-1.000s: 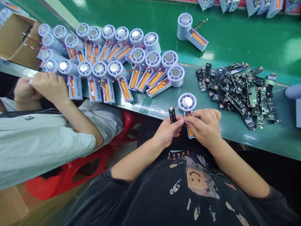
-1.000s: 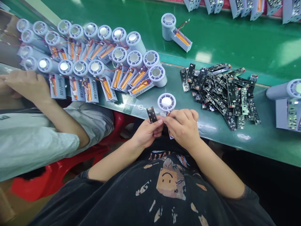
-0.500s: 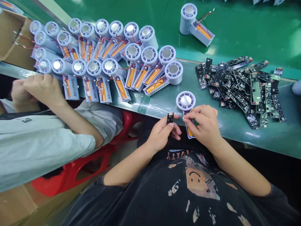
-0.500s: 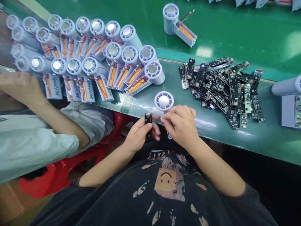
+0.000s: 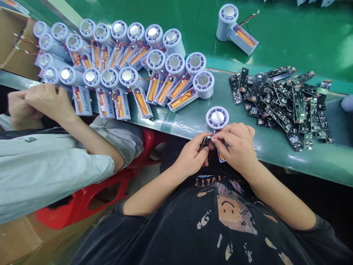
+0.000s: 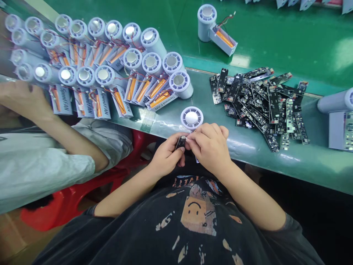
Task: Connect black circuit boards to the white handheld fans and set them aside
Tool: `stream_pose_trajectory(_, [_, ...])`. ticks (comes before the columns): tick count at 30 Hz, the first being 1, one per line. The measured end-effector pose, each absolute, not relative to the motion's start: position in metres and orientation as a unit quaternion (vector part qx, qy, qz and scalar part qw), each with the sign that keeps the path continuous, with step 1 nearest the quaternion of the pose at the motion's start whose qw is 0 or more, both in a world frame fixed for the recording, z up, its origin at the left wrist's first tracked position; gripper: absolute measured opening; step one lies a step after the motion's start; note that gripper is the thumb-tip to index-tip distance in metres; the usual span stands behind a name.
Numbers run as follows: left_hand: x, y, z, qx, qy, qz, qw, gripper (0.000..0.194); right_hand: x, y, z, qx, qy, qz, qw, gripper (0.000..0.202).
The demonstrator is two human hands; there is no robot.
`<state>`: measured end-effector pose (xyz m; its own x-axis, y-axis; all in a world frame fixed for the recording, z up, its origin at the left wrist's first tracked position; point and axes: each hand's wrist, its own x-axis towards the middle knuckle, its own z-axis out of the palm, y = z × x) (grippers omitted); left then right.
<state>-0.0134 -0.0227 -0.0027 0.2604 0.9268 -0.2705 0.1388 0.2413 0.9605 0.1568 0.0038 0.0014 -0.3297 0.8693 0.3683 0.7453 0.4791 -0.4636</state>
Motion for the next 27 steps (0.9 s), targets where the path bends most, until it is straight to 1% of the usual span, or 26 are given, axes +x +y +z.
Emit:
stream_pose_trajectory(4, [-0.015, -0.022, -0.001, 0.575, 0.525, 0.304, 0.548, 0.038, 0.156, 0.002, 0.004, -0.497, -0.816, 0.067, 0.287, 0.019])
stream_pose_trajectory(6, [-0.016, -0.022, 0.0, 0.617, 0.533, 0.284, 0.504, 0.036, 0.155, 0.002, 0.007, -0.496, -0.821, 0.046, 0.28, 0.021])
stream_pose_trajectory(9, [-0.017, -0.021, 0.001, 0.675, 0.538, 0.259, 0.434, 0.039, 0.154, 0.001, 0.01, -0.49, -0.83, 0.026, 0.264, 0.023])
stream_pose_trajectory(13, [-0.016, -0.022, 0.003, 0.71, 0.537, 0.248, 0.382, 0.038, 0.155, 0.003, 0.007, -0.489, -0.827, 0.046, 0.272, 0.023])
stream_pose_trajectory(16, [-0.014, -0.023, 0.005, 0.722, 0.53, 0.246, 0.372, 0.036, 0.155, 0.007, 0.0, -0.503, -0.81, 0.11, 0.281, 0.02])
stream_pose_trajectory(20, [-0.011, -0.019, 0.004, 0.729, 0.528, 0.236, 0.365, 0.035, 0.155, 0.008, -0.003, -0.529, -0.786, 0.176, 0.266, 0.018])
stream_pose_trajectory(23, [-0.011, -0.014, 0.0, 0.708, 0.522, 0.257, 0.401, 0.034, 0.162, 0.01, 0.014, -0.525, -0.785, 0.181, 0.273, 0.007])
stream_pose_trajectory(24, [-0.011, -0.012, -0.002, 0.695, 0.52, 0.267, 0.419, 0.034, 0.168, 0.015, 0.023, -0.515, -0.79, 0.176, 0.283, 0.007])
stream_pose_trajectory(26, [-0.012, -0.011, -0.006, 0.667, 0.517, 0.286, 0.454, 0.034, 0.181, 0.037, 0.044, -0.491, -0.798, 0.154, 0.313, 0.018])
stream_pose_trajectory(27, [-0.011, -0.01, -0.007, 0.654, 0.514, 0.292, 0.471, 0.034, 0.188, 0.055, 0.052, -0.495, -0.794, 0.13, 0.327, 0.017])
